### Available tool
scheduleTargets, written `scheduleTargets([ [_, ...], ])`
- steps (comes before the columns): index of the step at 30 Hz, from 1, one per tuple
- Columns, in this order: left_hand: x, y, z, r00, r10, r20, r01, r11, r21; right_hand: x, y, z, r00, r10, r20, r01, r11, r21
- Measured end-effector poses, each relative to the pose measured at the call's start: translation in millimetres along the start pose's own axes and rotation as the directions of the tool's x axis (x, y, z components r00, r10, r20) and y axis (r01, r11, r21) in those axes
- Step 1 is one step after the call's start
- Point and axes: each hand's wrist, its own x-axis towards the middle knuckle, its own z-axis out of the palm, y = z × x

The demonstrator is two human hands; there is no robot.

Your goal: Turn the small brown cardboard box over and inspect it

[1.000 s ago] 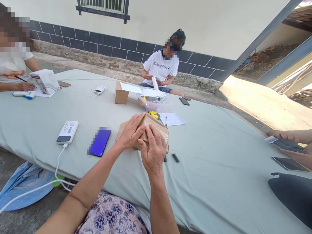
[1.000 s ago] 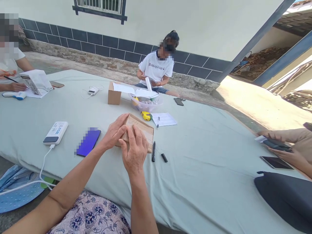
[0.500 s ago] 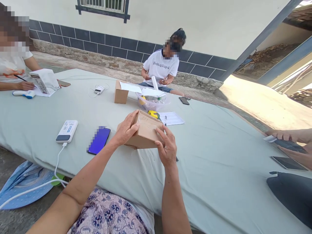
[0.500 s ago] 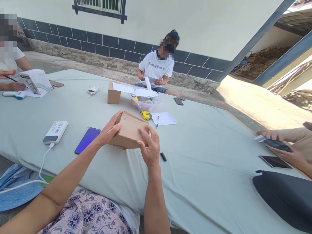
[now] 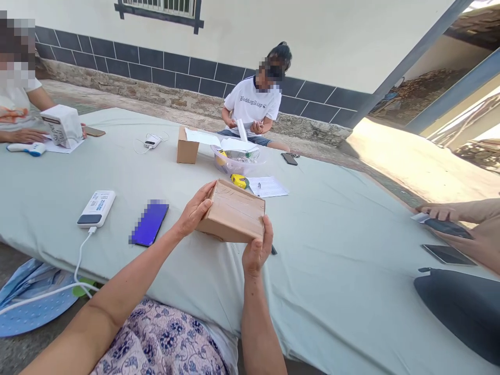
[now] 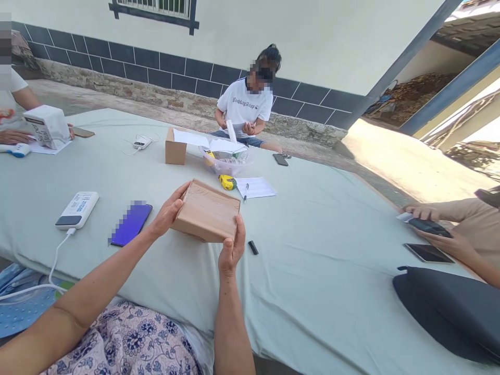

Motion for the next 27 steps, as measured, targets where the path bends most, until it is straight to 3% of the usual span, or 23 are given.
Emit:
scheduleTargets([
  [6,-20,-21,-6.1,0.987,-0.039,0.153,0.074,0.971,-0.228,-2,-3,4,0.998,0.018,0.061,-0.02,0.999,0.031],
  [12,-28,-30,-7.9,0.972,-0.177,0.156,0.192,0.978,-0.085,0,2,5,0.994,0.074,0.078,-0.074,0.997,-0.002],
  [16,-30,-47,-13.4,0.951,-0.231,0.205,0.251,0.965,-0.077,2,5,3,0.977,0.128,0.17,-0.119,0.991,-0.063],
  [21,-30,-67,-19.1,0.947,-0.238,0.214,0.261,0.962,-0.084,1,10,5,0.962,0.115,0.246,-0.097,0.992,-0.082],
  [27,-34,-72,-17.4,0.966,-0.212,0.145,0.222,0.974,-0.054,0,19,6,0.961,0.12,0.251,-0.107,0.992,-0.065],
])
